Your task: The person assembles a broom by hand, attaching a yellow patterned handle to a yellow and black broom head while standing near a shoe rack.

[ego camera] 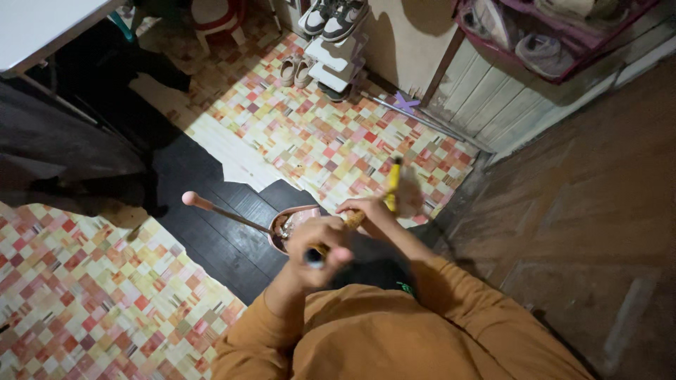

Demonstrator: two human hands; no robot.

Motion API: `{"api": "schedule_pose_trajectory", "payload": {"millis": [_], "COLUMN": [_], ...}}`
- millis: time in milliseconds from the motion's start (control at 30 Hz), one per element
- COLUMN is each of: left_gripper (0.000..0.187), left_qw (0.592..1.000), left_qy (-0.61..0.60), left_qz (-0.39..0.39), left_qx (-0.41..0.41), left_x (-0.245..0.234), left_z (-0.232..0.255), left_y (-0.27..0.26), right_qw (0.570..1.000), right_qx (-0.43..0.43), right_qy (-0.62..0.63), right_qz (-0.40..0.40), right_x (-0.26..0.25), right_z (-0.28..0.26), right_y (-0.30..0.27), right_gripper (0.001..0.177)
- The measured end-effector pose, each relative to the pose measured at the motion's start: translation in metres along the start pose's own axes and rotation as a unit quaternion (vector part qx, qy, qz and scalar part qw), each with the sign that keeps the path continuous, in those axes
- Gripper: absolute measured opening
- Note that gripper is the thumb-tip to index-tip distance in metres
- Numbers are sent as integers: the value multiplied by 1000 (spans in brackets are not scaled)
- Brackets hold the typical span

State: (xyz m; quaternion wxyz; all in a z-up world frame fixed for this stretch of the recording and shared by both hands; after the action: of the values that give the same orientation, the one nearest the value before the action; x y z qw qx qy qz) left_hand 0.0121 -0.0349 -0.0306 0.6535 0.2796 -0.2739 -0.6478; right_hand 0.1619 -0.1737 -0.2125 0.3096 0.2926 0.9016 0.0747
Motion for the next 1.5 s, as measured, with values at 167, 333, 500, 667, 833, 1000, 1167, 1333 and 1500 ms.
{"api": "schedule_pose_trajectory", "payload": {"millis": [167,333,500,667,833,1000,1167,1333,1500], "left_gripper": [26,24,24,25,23,23,29,49,50], "left_qw": [976,960,970,971,983,985,936,879,884], "left_qy": [-76,-74,12,65,79,2,90,113,101], "left_qz": [128,164,130,121,112,169,334,434,410], "left_qx": [-157,-213,-203,-194,-121,-35,69,163,200], "left_x": [-6,7,17,17,5,-22,-90,-227,-339], "left_z": [-64,-106,-93,-79,-50,-35,-69,-24,30], "left_y": [-35,-53,-29,34,76,74,57,57,41], "right_qw": [986,950,907,963,977,998,998,971,973], "right_qx": [161,293,220,91,60,-52,32,-168,-201], "right_qy": [-22,51,359,252,205,32,39,-56,-52], "right_qz": [-31,-89,-29,6,5,11,-22,163,104], "right_x": [-10,2,39,17,-9,1,40,97,192], "right_z": [42,80,84,64,55,26,-33,-87,-84], "right_y": [-20,-41,-29,11,50,112,194,248,265], "right_gripper": [18,15,20,22,35,50,58,69,47]}}
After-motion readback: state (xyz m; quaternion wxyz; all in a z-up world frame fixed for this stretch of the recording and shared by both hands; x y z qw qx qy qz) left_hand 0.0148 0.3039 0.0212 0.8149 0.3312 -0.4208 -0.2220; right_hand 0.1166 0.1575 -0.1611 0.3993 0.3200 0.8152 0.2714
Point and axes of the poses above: each hand's wrist, its own y-axis towards the middle knuckle, its own x-axis out of the palm, z = x × y, the point moved 1 cm from there along y, towards the middle knuckle, and after that the axes turned 3 degrees about y, right-handed, at the moved point
